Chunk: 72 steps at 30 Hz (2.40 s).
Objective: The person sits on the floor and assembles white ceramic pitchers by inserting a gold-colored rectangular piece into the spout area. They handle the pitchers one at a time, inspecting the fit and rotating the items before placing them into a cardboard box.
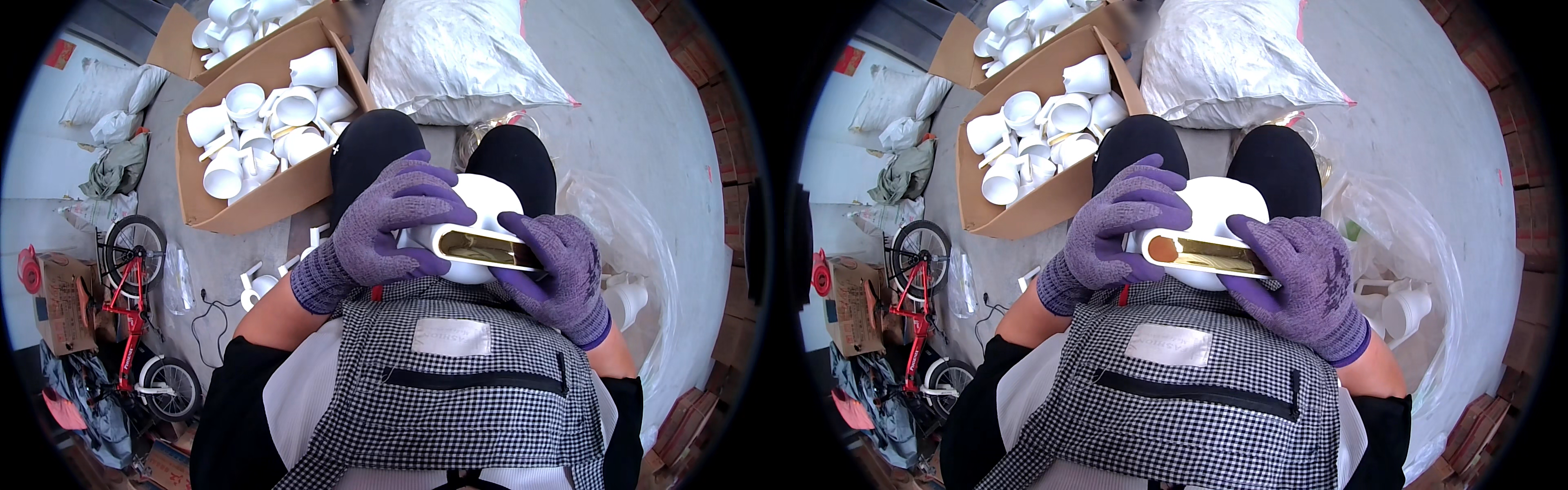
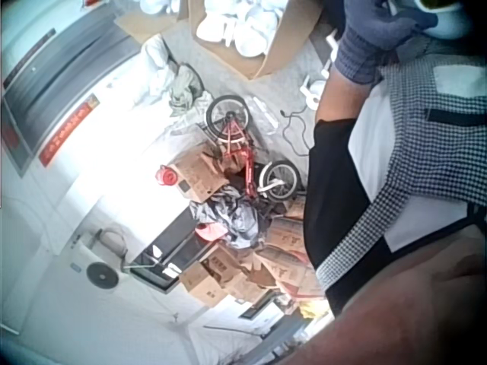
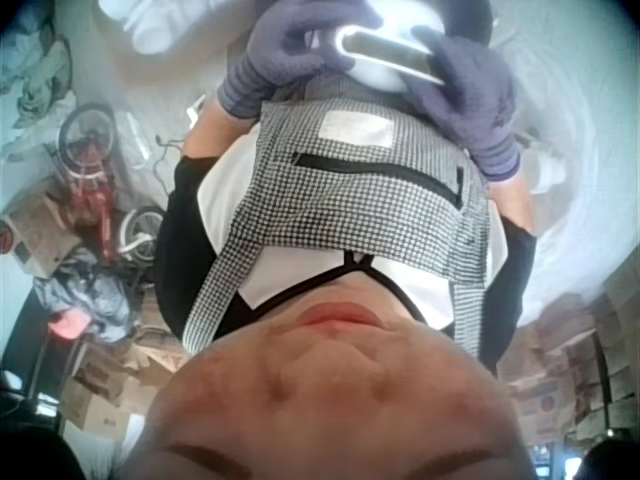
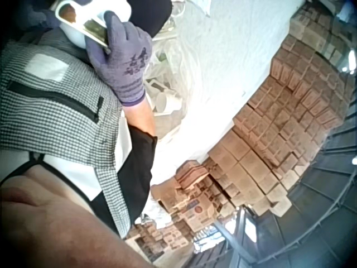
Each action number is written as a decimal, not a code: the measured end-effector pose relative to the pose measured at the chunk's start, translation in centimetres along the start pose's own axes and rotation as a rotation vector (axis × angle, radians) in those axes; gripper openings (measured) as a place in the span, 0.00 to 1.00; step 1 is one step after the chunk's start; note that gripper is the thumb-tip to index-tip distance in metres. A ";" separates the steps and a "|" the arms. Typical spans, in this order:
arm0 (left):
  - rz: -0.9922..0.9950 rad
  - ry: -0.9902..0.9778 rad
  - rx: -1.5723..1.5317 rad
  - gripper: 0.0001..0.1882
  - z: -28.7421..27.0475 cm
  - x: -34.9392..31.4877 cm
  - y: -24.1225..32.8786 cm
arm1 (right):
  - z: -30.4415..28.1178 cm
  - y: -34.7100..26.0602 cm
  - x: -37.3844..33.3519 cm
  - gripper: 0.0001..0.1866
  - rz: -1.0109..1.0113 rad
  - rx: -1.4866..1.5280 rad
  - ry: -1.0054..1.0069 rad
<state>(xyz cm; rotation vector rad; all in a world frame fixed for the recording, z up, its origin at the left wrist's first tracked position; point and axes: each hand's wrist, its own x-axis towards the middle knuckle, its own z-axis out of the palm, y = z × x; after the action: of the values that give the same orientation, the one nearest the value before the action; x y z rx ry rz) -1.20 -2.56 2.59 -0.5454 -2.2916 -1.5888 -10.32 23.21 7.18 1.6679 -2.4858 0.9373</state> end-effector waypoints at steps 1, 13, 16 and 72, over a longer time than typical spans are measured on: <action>0.000 0.001 -0.006 0.32 0.0 -0.1 -0.1 | 0.0 -0.1 0.1 0.29 0.008 0.002 -0.005; -0.250 0.237 -0.282 0.23 -0.2 -2.8 -0.7 | -1.1 1.2 -2.1 0.21 0.579 1.226 -0.156; -0.256 0.223 -0.227 0.20 0.0 -3.1 -1.3 | -0.9 0.0 -1.7 0.21 0.610 1.345 -0.211; -0.555 -0.122 -0.196 0.35 -0.2 1.8 -3.8 | 3.6 8.7 3.1 0.25 0.076 0.709 -0.012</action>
<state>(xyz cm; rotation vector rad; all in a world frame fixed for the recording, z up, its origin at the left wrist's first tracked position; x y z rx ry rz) -4.58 -3.68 0.28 -0.0370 -2.5381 -2.0943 -17.91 21.11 1.07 1.7023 -2.3785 1.9944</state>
